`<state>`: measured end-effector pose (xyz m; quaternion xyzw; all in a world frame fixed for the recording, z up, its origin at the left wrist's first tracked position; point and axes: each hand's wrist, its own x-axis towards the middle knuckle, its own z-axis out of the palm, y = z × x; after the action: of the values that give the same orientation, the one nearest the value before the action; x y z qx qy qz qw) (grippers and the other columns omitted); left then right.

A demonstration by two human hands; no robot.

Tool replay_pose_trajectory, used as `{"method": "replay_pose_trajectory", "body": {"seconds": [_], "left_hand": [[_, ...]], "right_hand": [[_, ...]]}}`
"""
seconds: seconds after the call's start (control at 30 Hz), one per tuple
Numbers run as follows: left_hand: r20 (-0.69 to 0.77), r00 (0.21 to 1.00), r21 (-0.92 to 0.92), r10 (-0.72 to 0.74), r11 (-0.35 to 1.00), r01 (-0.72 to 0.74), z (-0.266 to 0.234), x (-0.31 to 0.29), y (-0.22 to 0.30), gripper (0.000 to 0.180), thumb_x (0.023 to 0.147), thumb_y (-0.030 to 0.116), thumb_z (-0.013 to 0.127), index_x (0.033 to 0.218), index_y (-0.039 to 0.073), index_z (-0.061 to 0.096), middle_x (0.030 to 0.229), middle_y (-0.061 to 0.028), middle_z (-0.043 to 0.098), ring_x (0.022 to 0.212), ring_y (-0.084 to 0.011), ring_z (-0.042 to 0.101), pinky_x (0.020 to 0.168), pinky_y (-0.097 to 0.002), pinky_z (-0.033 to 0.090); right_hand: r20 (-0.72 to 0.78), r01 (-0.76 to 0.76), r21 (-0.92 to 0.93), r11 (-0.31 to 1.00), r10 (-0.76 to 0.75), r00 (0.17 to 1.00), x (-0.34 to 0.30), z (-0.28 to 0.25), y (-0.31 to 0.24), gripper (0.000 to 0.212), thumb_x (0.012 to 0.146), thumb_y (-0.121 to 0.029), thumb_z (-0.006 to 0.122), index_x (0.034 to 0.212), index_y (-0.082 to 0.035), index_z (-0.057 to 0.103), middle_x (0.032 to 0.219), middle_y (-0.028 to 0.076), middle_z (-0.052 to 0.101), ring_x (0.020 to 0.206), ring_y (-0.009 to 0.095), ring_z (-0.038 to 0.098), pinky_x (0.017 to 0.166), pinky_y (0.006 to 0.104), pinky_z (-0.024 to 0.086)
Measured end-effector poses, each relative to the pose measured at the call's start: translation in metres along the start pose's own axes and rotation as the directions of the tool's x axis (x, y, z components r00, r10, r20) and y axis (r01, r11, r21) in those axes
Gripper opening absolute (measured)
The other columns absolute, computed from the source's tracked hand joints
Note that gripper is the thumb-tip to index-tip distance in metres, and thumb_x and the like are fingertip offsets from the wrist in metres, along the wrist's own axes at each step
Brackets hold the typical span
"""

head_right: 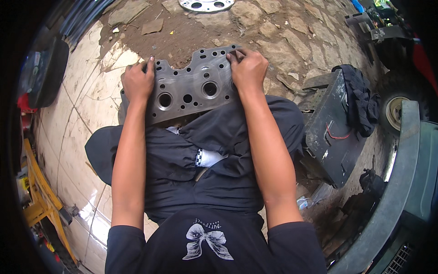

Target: The person scrubs a metal engine cylinder head with a dark abrasive pad, focusing on the surface and around the circular openings. The person repeatedly rubs different areas of the part while seated on the floor.

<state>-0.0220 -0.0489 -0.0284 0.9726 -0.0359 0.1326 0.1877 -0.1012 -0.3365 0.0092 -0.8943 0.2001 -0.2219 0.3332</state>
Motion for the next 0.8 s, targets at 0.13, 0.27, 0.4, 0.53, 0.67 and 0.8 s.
{"method": "replay_pose_trajectory", "body": {"seconds": [0.13,0.27,0.4,0.53,0.67,0.8], "left_hand": [[-0.008,1.0,0.017,-0.027,0.999,0.027,-0.002,-0.002,-0.001,0.051,0.102,0.052,0.063,0.106,0.007,0.085,0.104,-0.0174,0.079,0.104,-0.0382,0.07,0.097,-0.0503,0.052],[0.017,1.0,-0.002,-0.013,1.0,0.013,0.004,-0.001,-0.005,0.049,0.103,0.051,0.06,0.107,0.009,0.085,0.106,-0.0122,0.081,0.111,-0.034,0.067,0.104,-0.0498,0.047],[-0.004,1.0,0.022,-0.006,1.0,0.006,0.003,-0.002,-0.006,0.05,0.103,0.052,0.062,0.107,0.008,0.084,0.104,-0.0151,0.08,0.107,-0.0363,0.069,0.099,-0.0499,0.05],[-0.001,1.0,0.011,0.028,1.0,-0.028,0.004,0.001,-0.001,0.052,0.103,0.054,0.062,0.106,0.007,0.084,0.102,-0.0162,0.08,0.104,-0.037,0.069,0.097,-0.0492,0.051],[-0.02,1.0,0.007,0.012,1.0,-0.011,0.004,0.0,-0.007,0.053,0.103,0.054,0.062,0.106,0.007,0.085,0.102,-0.0161,0.08,0.104,-0.0368,0.069,0.097,-0.0491,0.051],[-0.008,1.0,0.032,0.014,0.999,-0.014,0.004,-0.003,-0.006,0.052,0.103,0.054,0.062,0.106,0.008,0.085,0.102,-0.016,0.08,0.104,-0.0367,0.069,0.098,-0.0493,0.051]], "right_hand": [[0.159,0.279,-0.227,0.933,-0.247,0.956,-0.025,0.002,-0.026,0.028,0.083,-0.024,0.091,0.101,-0.003,0.084,0.099,0.019,0.081,0.085,0.031,0.08,0.079,0.0419,0.062],[-0.068,0.096,-0.058,0.994,-0.099,0.993,-0.01,0.0,-0.011,0.021,0.085,-0.015,0.086,0.097,0.002,0.082,0.089,0.025,0.077,0.085,0.038,0.075,0.083,0.0453,0.061],[0.094,0.177,-0.112,0.978,-0.166,0.982,-0.023,0.002,-0.021,0.02,0.084,-0.016,0.086,0.098,-0.002,0.084,0.09,0.023,0.076,0.085,0.039,0.075,0.084,0.0463,0.06],[0.051,0.175,-0.119,0.977,-0.17,0.984,-0.012,0.0,-0.014,0.017,0.084,-0.016,0.086,0.098,-0.006,0.085,0.088,0.022,0.075,0.083,0.04,0.074,0.082,0.048,0.059],[0.114,0.179,-0.198,0.964,-0.159,0.981,-0.008,-0.002,-0.016,0.024,0.083,-0.02,0.089,0.101,-0.005,0.085,0.092,0.022,0.078,0.083,0.038,0.077,0.08,0.0444,0.061],[0.107,0.224,-0.163,0.961,-0.209,0.972,-0.011,0.0,-0.013,0.028,0.083,-0.023,0.09,0.103,-0.004,0.084,0.096,0.021,0.08,0.085,0.035,0.079,0.081,0.0415,0.063]]}}
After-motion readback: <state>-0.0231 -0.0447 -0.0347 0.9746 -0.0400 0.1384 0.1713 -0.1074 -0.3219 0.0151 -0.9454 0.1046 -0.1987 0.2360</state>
